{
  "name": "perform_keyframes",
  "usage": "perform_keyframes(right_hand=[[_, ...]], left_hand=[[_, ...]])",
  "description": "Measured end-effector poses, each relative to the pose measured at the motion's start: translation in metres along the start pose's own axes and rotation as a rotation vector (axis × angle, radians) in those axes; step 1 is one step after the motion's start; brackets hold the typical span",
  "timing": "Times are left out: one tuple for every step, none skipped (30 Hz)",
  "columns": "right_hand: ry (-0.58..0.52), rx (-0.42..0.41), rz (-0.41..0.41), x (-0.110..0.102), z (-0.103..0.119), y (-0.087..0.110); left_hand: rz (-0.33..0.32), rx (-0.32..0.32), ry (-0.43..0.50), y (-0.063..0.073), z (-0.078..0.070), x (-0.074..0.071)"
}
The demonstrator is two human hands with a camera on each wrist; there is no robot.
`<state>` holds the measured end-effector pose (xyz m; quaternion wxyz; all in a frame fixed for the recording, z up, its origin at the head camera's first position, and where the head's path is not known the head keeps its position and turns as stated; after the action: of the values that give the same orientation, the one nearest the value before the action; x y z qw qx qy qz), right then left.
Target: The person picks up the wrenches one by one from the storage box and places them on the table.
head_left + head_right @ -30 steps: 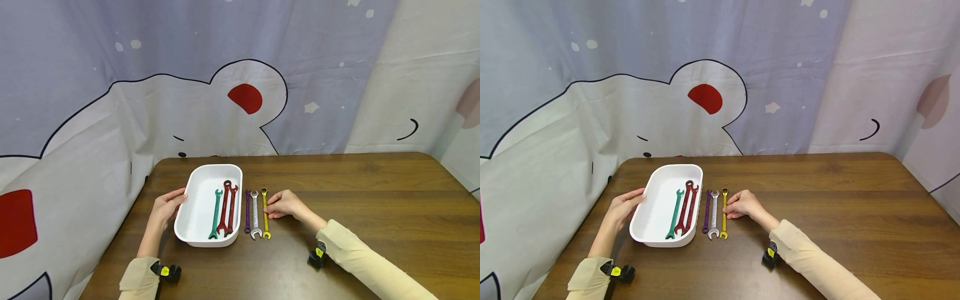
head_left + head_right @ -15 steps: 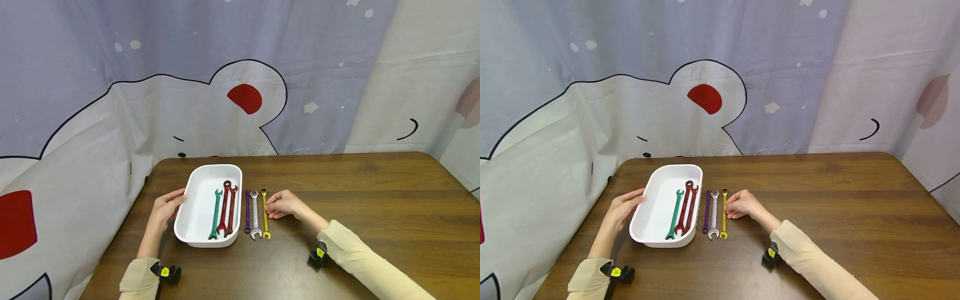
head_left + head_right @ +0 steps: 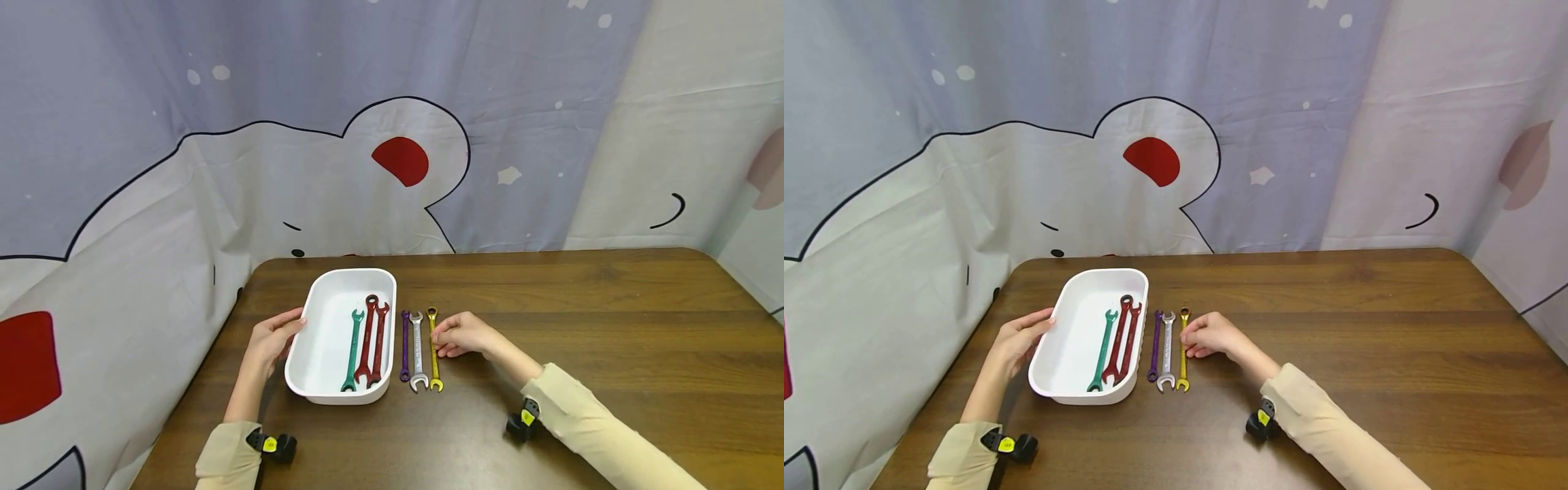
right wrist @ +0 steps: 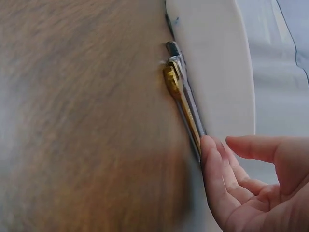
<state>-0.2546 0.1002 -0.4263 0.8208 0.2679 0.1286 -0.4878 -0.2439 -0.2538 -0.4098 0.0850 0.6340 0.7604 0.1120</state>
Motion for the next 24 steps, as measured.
perform_keyframes(right_hand=[[0.003, -0.003, 0.001, 0.000, 0.001, 0.001], [0.005, -0.006, 0.002, -0.001, 0.002, 0.001], [0.005, -0.006, 0.000, -0.001, 0.002, 0.002], [0.008, -0.011, 0.002, -0.002, 0.003, 0.002], [0.011, -0.018, 0.003, -0.002, 0.004, 0.003], [0.013, -0.024, 0.006, -0.003, 0.004, 0.003], [0.014, -0.027, 0.006, -0.003, 0.005, 0.003], [0.011, -0.027, 0.005, -0.003, 0.005, 0.004], [0.012, -0.031, 0.007, -0.003, 0.005, 0.004], [0.013, -0.034, 0.009, -0.004, 0.006, 0.005], [0.013, -0.034, 0.009, -0.004, 0.007, 0.005], [0.011, -0.030, 0.008, -0.004, 0.007, 0.005], [0.010, -0.030, 0.007, -0.004, 0.008, 0.006], [0.010, -0.031, 0.007, -0.004, 0.009, 0.006], [0.013, -0.037, 0.009, -0.004, 0.009, 0.006], [0.013, -0.037, 0.006, -0.005, 0.010, 0.007], [0.015, -0.043, 0.004, -0.005, 0.011, 0.007], [0.014, -0.050, 0.003, -0.005, 0.012, 0.007], [0.013, -0.057, 0.002, -0.005, 0.013, 0.007], [0.009, -0.062, 0.000, -0.005, 0.014, 0.008], [0.006, -0.069, 0.001, -0.005, 0.015, 0.008], [0.000, -0.080, 0.002, -0.006, 0.015, 0.008], [-0.004, -0.091, 0.004, -0.007, 0.016, 0.009], [-0.008, -0.100, 0.006, -0.007, 0.018, 0.009]], left_hand=[[0.000, 0.000, -0.001, 0.000, 0.000, 0.000], [0.000, 0.001, -0.001, 0.000, 0.000, 0.000], [-0.001, 0.002, 0.000, 0.000, 0.000, 0.000], [-0.001, 0.002, 0.000, 0.000, 0.000, 0.000], [-0.001, 0.002, 0.001, 0.000, 0.000, 0.000], [-0.002, 0.003, 0.001, 0.000, 0.000, 0.000], [-0.005, 0.003, 0.001, 0.000, 0.000, 0.000], [-0.004, 0.004, 0.001, 0.000, 0.000, 0.000], [-0.005, 0.004, 0.002, -0.001, 0.001, 0.000], [-0.005, 0.004, 0.000, 0.000, 0.001, 0.000], [-0.004, 0.004, -0.001, 0.000, 0.001, 0.000], [-0.002, 0.005, -0.002, 0.000, 0.001, 0.000], [-0.001, 0.005, -0.003, 0.000, 0.001, 0.000], [0.000, 0.005, -0.004, 0.000, 0.001, 0.000], [0.000, 0.005, -0.004, 0.000, 0.001, 0.000], [-0.001, 0.005, -0.004, 0.000, 0.001, 0.000], [-0.001, 0.006, -0.004, 0.000, 0.001, 0.000], [-0.002, 0.005, -0.004, 0.000, 0.001, 0.000], [-0.003, 0.004, -0.004, 0.000, 0.001, 0.000], [-0.003, 0.004, -0.003, 0.000, 0.001, 0.000], [-0.003, 0.004, -0.001, -0.001, 0.001, 0.000], [-0.004, 0.003, 0.001, -0.001, 0.001, 0.000], [-0.004, 0.002, 0.002, -0.001, 0.001, 0.000], [-0.004, 0.002, 0.003, -0.001, 0.001, 0.000]])
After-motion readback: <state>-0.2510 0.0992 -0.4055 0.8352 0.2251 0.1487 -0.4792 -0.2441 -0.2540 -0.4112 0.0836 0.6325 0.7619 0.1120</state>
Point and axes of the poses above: each hand's wrist, its own y-axis away from the middle knuckle, its own x-axis out of the palm, z = x × y, the point moved 1 cm from there along -y, towards the middle knuckle, and after that the axes turned 15 degrees about y, right-handed, at the moved point
